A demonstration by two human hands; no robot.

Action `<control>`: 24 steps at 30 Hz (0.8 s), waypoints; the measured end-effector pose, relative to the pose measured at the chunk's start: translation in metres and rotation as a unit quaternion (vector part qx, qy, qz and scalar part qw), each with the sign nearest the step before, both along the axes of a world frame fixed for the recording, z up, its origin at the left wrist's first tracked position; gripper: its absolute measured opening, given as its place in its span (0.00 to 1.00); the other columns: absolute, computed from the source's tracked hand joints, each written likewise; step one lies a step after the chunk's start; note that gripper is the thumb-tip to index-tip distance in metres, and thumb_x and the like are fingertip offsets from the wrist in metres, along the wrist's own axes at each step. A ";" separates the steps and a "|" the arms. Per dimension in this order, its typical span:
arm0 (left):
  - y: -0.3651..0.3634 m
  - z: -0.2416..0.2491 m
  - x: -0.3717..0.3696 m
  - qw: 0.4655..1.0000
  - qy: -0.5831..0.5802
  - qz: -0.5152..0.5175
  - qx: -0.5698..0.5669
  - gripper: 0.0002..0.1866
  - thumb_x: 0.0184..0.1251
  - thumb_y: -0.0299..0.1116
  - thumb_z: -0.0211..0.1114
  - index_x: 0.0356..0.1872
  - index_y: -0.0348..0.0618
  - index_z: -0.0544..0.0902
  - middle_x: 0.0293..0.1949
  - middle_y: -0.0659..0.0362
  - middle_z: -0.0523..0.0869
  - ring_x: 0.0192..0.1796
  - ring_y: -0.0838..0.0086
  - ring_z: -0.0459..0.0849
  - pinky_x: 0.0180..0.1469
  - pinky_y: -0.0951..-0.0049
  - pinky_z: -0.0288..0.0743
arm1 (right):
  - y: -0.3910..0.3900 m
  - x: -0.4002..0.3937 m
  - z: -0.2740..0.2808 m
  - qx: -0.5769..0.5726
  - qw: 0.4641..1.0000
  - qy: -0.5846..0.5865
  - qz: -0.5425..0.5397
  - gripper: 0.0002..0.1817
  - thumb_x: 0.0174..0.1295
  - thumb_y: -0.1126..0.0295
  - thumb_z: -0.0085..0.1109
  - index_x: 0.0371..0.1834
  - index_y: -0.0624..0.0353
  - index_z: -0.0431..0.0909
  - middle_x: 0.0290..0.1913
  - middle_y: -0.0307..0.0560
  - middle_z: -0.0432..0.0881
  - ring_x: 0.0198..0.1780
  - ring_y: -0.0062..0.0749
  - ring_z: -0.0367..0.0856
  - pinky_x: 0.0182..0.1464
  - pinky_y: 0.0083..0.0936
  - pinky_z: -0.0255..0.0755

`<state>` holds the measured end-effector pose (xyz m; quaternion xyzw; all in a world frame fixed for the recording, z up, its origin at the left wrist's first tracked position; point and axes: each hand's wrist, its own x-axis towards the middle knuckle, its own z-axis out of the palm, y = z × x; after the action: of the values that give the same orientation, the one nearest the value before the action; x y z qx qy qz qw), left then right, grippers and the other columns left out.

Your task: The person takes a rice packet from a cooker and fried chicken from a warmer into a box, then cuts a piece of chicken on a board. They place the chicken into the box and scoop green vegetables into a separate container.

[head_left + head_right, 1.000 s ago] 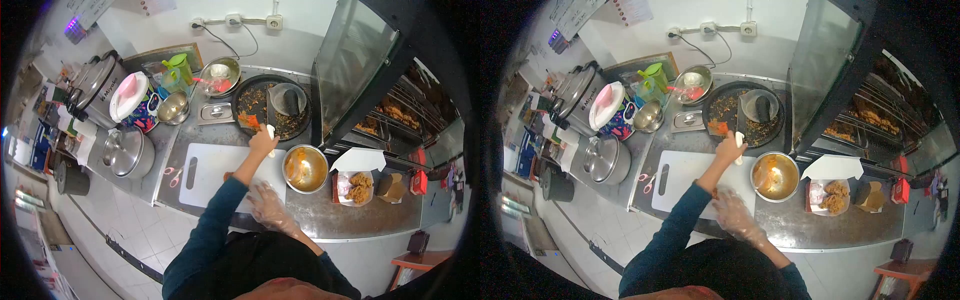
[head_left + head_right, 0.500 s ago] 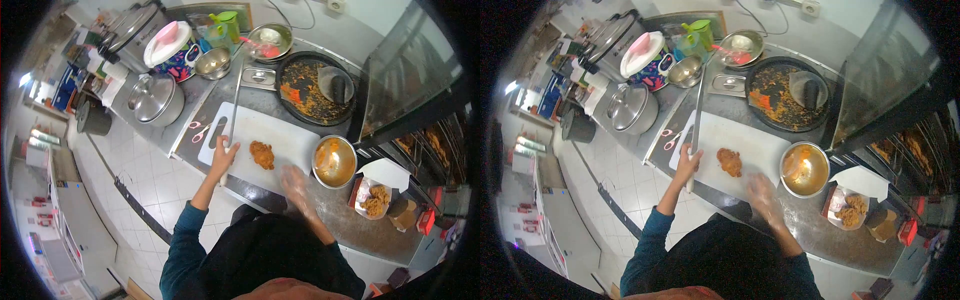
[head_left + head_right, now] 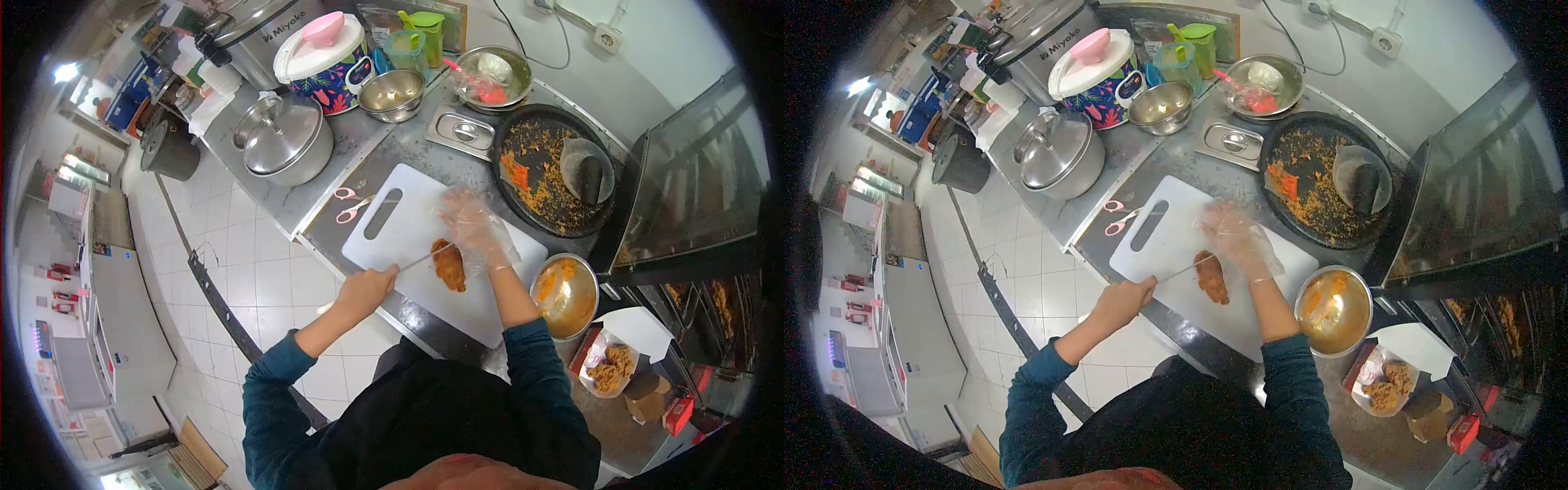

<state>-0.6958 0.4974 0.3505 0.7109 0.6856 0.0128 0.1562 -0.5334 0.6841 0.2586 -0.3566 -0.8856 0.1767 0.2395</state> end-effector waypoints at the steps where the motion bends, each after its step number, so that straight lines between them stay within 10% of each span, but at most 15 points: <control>1: 0.003 -0.002 -0.004 1.000 0.000 0.000 0.000 0.06 0.58 0.34 0.48 0.34 0.46 0.69 0.14 0.50 0.76 0.18 0.56 0.77 0.20 0.59 0.71 | 0.001 -0.003 0.002 -0.054 0.998 0.018 0.008 0.22 0.53 0.54 0.48 0.48 0.55 0.71 0.55 0.52 0.64 0.59 0.45 0.57 0.61 0.37 0.50; 12: 0.033 -0.086 -0.009 0.999 -0.038 0.016 -0.022 0.08 0.58 0.35 0.47 0.35 0.44 0.69 0.17 0.49 0.77 0.22 0.55 0.79 0.23 0.57 0.72 | 0.011 0.013 0.017 -0.076 0.981 -0.169 -0.054 0.33 0.51 0.49 0.48 0.61 0.47 0.55 0.62 0.54 0.52 0.65 0.42 0.46 0.63 0.40 0.44; 18: 0.050 0.008 -0.010 0.999 -0.019 -0.044 -0.024 0.09 0.58 0.39 0.50 0.34 0.47 0.71 0.16 0.52 0.77 0.22 0.57 0.79 0.23 0.59 0.72 | 0.015 0.037 0.013 -0.187 0.974 -0.097 -0.086 0.36 0.53 0.47 0.43 0.61 0.57 0.54 0.62 0.58 0.54 0.63 0.47 0.53 0.62 0.39 0.45; 24: 0.063 -0.018 -0.019 0.990 -0.006 -0.097 -0.097 0.08 0.58 0.39 0.51 0.35 0.49 0.71 0.17 0.51 0.77 0.24 0.55 0.78 0.26 0.57 0.72 | 0.000 0.035 0.007 -0.136 0.961 -0.182 -0.158 0.38 0.53 0.45 0.42 0.62 0.58 0.50 0.62 0.61 0.51 0.63 0.53 0.48 0.64 0.39 0.41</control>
<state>-0.7144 0.5607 0.3323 0.7556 0.6103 -0.0653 0.2289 -0.4980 0.6839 0.2652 -0.5474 -0.8141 0.1876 0.0480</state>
